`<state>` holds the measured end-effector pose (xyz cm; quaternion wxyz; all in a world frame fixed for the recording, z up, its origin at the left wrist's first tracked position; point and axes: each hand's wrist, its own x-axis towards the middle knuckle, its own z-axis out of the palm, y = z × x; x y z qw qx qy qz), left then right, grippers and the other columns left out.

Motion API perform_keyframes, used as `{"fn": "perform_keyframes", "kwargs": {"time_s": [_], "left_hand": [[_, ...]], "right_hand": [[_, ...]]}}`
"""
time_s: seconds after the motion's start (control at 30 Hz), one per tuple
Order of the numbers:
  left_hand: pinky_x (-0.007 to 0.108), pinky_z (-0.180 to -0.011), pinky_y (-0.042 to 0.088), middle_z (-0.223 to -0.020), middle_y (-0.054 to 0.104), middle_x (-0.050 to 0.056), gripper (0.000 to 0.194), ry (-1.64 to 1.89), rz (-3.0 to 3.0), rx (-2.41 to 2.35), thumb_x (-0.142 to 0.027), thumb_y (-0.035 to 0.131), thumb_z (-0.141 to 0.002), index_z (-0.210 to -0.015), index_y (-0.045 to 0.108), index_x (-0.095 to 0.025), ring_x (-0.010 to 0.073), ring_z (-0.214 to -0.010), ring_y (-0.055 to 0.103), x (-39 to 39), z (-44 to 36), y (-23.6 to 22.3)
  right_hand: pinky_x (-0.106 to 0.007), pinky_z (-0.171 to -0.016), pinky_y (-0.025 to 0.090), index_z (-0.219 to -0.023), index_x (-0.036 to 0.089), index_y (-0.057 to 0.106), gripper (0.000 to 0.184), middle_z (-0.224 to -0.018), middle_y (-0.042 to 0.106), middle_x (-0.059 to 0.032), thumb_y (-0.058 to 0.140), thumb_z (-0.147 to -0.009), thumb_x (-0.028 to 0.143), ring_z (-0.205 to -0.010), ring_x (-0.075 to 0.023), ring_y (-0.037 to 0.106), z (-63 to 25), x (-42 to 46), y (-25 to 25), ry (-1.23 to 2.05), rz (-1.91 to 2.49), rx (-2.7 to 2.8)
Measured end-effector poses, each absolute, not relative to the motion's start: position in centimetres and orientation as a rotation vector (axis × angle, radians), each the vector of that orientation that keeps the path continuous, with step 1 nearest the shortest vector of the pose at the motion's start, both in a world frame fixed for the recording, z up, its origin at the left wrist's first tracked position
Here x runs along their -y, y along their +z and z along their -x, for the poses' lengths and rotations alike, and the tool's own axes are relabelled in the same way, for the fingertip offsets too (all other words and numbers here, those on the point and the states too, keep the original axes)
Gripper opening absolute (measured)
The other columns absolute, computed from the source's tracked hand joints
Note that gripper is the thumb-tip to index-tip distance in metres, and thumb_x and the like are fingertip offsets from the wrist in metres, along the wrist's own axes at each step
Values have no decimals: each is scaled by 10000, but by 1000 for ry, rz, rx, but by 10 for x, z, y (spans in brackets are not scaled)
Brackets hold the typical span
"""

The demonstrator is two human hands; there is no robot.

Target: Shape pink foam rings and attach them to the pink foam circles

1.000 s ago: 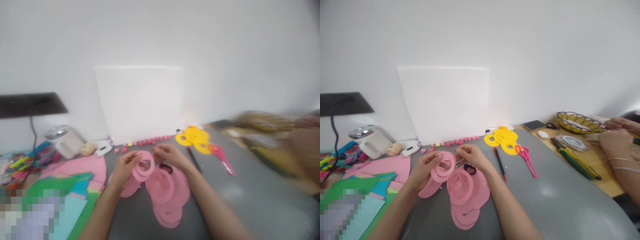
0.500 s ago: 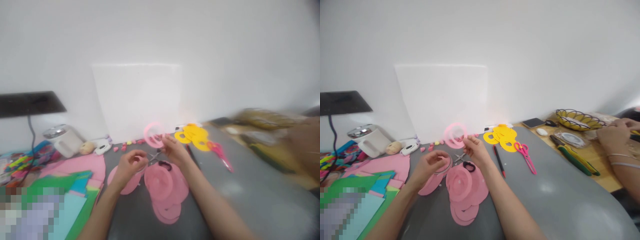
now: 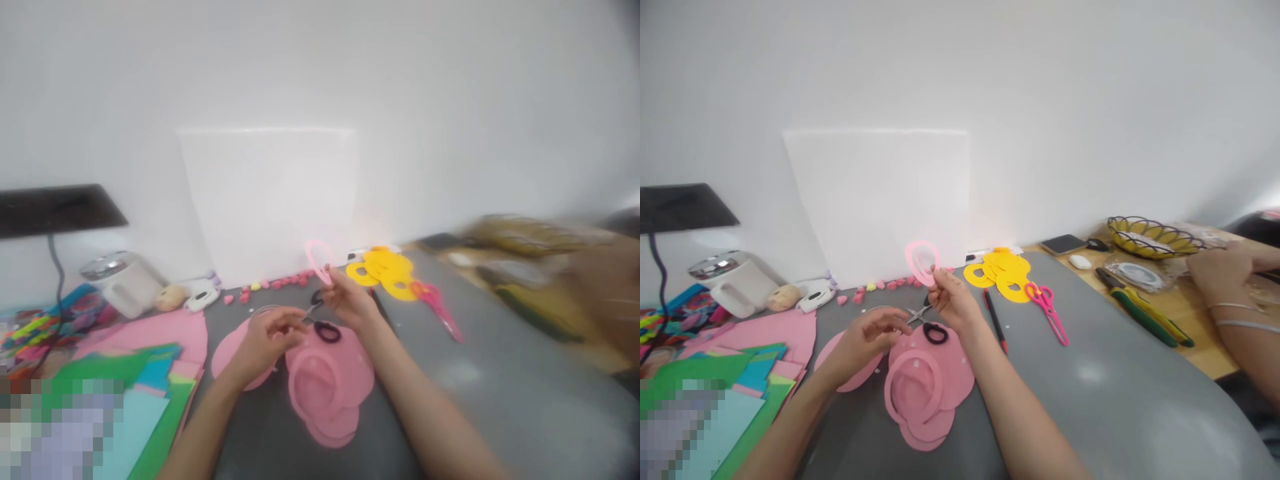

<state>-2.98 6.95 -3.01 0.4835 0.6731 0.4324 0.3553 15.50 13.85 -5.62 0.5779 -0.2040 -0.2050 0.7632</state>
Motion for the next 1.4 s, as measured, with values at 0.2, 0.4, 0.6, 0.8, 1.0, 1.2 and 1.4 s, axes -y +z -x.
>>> {"fn": "perform_keyframes", "kwargs": {"time_s": [0.2,0.4,0.6,0.8,1.0,1.2,1.4], "left_hand": [[343,-896,417,-1028,646,45,266,494,-1902,-849,-225,757,-567,-829,712,-230,240,-1036,541,-63,23,-34],[253,-622,475,-745,678,40,129,558,-1752,-1024,-148,570,-685,-692,698,-166,171,-695,609,-67,25,-44],[192,-392,385,-771,651,32,201,787,-1561,-1235,-242,507,-757,-787,693,-171,118,-530,544,-70,28,-42],[234,-507,486,-1017,659,96,574,728,-1325,-1118,-325,674,-685,-1229,533,-209,180,-713,640,-69,33,-34],[250,-515,473,-829,696,78,277,898,-1548,-1318,-385,580,-756,-910,680,-177,205,-713,634,-71,31,-36],[277,-593,490,-939,710,99,380,1109,-1515,-1375,-448,633,-715,-966,686,-167,192,-691,614,-73,30,-32],[302,-773,510,-1045,697,103,423,1296,-1291,-1145,-437,668,-713,-1029,670,-155,243,-962,621,-75,28,-35]], "right_hand": [[-74,-411,444,-788,160,674,249,-670,636,50,820,-594,214,-474,-7,519,-154,-136,-52,1772,478,470],[-69,-417,442,-789,166,675,258,-679,639,55,824,-587,224,-478,-1,513,-153,-135,-51,1773,488,494],[-77,-422,436,-787,156,673,237,-649,621,47,809,-613,241,-483,-9,514,-153,-136,-53,1775,488,528],[-83,-426,436,-798,139,671,248,-665,631,33,808,-614,232,-491,-14,522,-153,-136,-55,1774,481,525],[-82,-437,429,-786,150,676,262,-639,612,47,816,-598,266,-486,-8,500,-153,-136,-55,1744,512,585],[-145,-484,453,-789,167,684,230,-630,620,33,787,-619,283,-512,-47,534,-144,-130,-55,1586,675,865],[-257,-617,507,-796,149,680,255,-720,670,-16,765,-621,313,-617,-117,611,-131,-111,-46,1565,781,1247]]}}
